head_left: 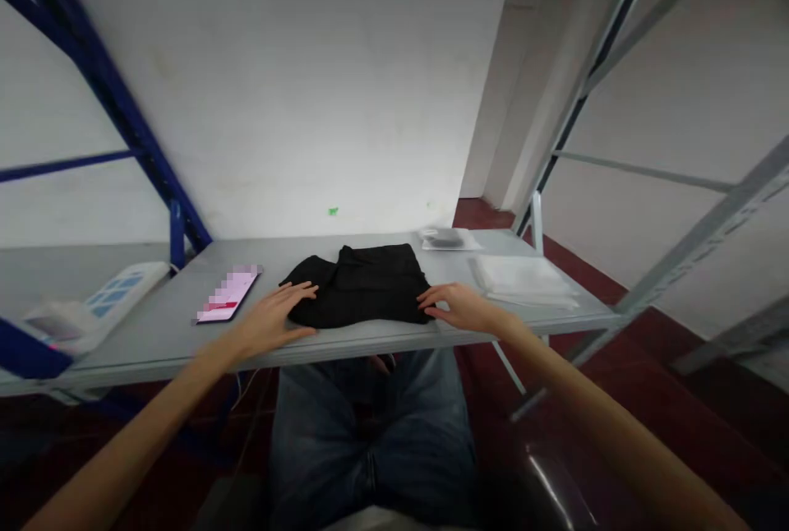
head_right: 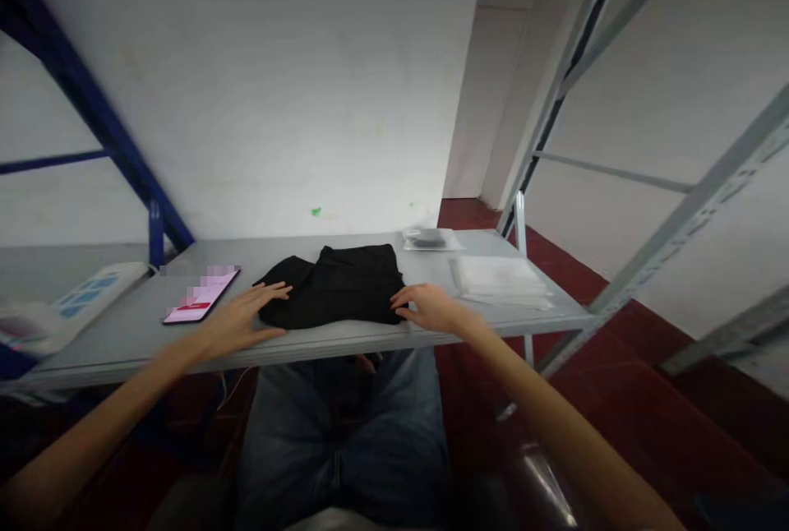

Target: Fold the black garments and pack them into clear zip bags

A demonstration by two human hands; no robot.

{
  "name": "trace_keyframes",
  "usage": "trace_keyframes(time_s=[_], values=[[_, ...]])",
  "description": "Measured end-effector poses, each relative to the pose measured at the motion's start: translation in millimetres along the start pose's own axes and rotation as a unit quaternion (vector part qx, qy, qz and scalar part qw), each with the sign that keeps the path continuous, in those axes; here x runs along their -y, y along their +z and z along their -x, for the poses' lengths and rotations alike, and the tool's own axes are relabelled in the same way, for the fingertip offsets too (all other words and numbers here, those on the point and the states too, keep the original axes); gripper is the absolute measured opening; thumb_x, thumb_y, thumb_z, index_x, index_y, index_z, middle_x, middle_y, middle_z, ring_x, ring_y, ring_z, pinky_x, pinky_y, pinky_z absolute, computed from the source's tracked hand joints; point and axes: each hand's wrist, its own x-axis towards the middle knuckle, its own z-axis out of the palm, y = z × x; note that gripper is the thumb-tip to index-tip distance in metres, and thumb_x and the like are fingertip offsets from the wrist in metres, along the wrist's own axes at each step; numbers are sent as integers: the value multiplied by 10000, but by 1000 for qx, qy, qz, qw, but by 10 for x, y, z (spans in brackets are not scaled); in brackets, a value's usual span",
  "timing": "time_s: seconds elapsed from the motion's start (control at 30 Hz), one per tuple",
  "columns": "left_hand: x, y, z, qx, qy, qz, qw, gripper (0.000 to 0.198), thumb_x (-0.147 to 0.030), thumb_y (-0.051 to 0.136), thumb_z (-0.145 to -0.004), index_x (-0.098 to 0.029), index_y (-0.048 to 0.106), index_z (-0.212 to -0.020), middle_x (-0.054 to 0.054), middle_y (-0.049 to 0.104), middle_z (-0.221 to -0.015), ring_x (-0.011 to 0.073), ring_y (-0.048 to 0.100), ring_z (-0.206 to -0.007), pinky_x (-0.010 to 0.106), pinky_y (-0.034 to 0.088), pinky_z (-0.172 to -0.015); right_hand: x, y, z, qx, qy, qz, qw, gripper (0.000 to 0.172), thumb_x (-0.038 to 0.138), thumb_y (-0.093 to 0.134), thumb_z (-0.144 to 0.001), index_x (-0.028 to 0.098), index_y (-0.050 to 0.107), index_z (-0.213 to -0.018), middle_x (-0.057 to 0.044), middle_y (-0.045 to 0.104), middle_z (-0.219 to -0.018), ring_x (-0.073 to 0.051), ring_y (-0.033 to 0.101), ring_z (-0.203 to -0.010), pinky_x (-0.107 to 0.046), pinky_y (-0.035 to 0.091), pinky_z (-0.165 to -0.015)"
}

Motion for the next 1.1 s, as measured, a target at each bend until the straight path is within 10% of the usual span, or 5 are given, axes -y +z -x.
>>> trace_keyframes(time_s=[0.3, 0.5, 1.1], values=[[94, -141, -150, 45, -38, 139, 989, 405, -607, 636, -867, -285, 770, -1073, 67, 693, -1402, 313, 672, -1259, 467, 478, -1134, -79, 83, -271, -106, 2, 30, 994, 316, 274, 426, -1081, 245, 691, -1251, -63, 703, -1352, -199, 631, -1277, -359, 470, -1091], [87, -345, -305, 67, -57, 165, 982, 411, -587, 604, -850, -281, 784, -1057, 34, 787, -1202, 290, 711, -1150, 398, 526, -1050, -94, 94, -510, -93, 98, 101, 986, 314, 324, 339, -1127, 222, 606, -1256, -37, 764, -986, -192, 713, -900, -257, 457, -805], [532, -211, -810, -11, -155, 179, 971, 601, -766, 573, -762, -218, 696, -975, 33, 737, -744, 231, 691, -717, 308, 511, -641, -195, 345, -1039, -209, 284, 84, 932, 292, 303, 414, -1107, 202, 663, -1224, -107, 761, -1072, -232, 727, -963, -292, 474, -782]])
